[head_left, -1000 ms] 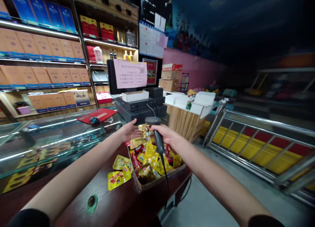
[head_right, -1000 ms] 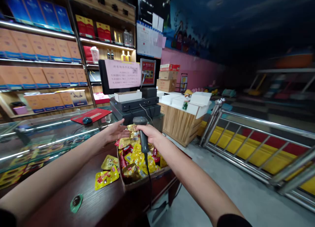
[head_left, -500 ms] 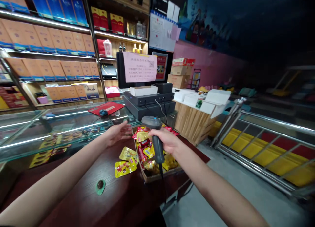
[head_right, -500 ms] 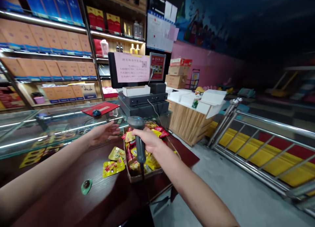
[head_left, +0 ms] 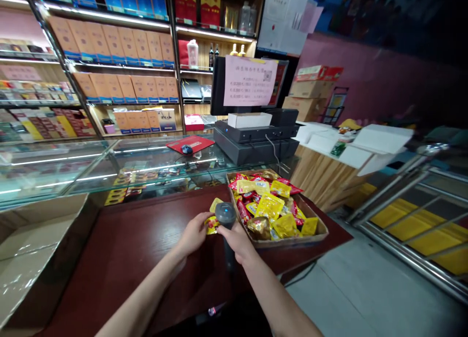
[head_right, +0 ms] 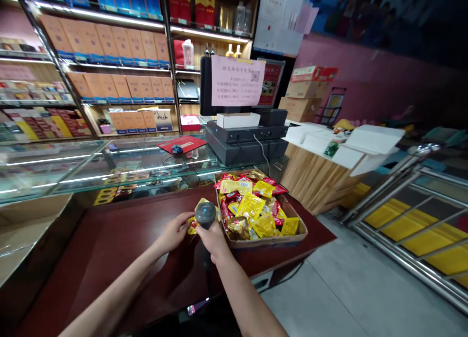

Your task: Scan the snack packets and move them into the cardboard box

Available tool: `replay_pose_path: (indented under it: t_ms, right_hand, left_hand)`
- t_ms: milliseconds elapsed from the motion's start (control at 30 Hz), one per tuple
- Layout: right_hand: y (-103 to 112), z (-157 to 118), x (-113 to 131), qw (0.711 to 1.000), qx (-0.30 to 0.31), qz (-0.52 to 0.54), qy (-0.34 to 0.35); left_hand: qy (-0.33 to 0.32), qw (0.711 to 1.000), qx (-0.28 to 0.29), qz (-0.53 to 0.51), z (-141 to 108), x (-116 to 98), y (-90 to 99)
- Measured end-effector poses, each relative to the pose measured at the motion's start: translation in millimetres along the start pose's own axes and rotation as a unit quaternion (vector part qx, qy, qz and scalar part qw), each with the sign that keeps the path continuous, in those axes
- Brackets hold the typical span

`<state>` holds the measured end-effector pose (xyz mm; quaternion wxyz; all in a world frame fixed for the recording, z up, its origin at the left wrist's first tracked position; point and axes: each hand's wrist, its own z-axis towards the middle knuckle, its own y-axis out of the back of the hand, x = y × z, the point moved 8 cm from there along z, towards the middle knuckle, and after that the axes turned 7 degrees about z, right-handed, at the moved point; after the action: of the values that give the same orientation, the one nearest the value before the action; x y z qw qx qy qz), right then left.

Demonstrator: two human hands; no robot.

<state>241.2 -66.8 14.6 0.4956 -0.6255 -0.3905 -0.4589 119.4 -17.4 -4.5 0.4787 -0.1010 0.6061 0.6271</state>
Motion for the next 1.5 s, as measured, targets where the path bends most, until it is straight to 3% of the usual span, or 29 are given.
replay_pose_path:
  t_ms: [100,233,467,633,700,800,933,1033,1167,1267,1367,1433,1500]
  right_hand:
    - [5.7,3.5,-6.8,1.0,-0.001,-0.003,0.011]
    - [11.5,2.5,-14.6,0.999,-0.008,0.0,-0.033]
    - [18.0,4.1,-18.6,0.998,-0.031,0.041,-0.037]
    - [14.7,11.3,-23.7,0.995,-0.022,0.088,-0.042]
    - [9.6,13.8,-21.9,0.996,-0.005,0.082,-0.044]
    - [-3.4,16.7,-16.7,0.992,0.04,0.102,-0.064]
    - [-11.8,19.3,-7.9,0.988,0.05,0.125,-0.078]
    - [-13.1,19.5,-5.0,0.987,0.05,0.129,-0.082]
    - [-4.9,21.8,-3.4,0.992,0.021,0.099,-0.074]
    - [-0.7,26.3,0.6,0.996,0.012,0.073,-0.057]
    - [-6.6,29.0,4.7,0.997,0.044,0.051,-0.049]
    - [-11.3,28.7,6.3,0.996,0.06,0.037,-0.049]
    - [-15.1,27.4,7.7,0.996,0.067,0.03,-0.044]
  left_hand:
    - [-0.029,0.998,0.012,0.054,-8.8,-9.4,-16.9]
    - [-0.028,0.991,0.015,0.131,-14.1,-13.7,-28.1]
    - [0.059,0.981,0.022,0.183,-6.7,-5.9,-7.9]
    - [0.078,0.994,0.026,0.071,10.7,2.4,18.4]
    - [0.108,0.991,0.067,-0.034,13.9,9.9,18.5]
    - [0.174,0.949,0.15,-0.216,10.2,17.5,6.5]
    - [0.208,0.902,0.175,-0.335,4.7,19.2,0.9]
    - [0.197,0.899,0.177,-0.348,4.4,20.9,4.0]
    - [0.181,0.934,0.135,-0.276,9.3,30.1,20.4]
    - [0.161,0.949,0.148,-0.229,14.7,29.2,28.4]
    - [0.156,0.95,0.162,-0.217,23.0,26.2,34.0]
    - [0.178,0.946,0.134,-0.234,30.0,28.9,39.2]
    - [0.219,0.926,0.109,-0.289,34.7,35.1,39.0]
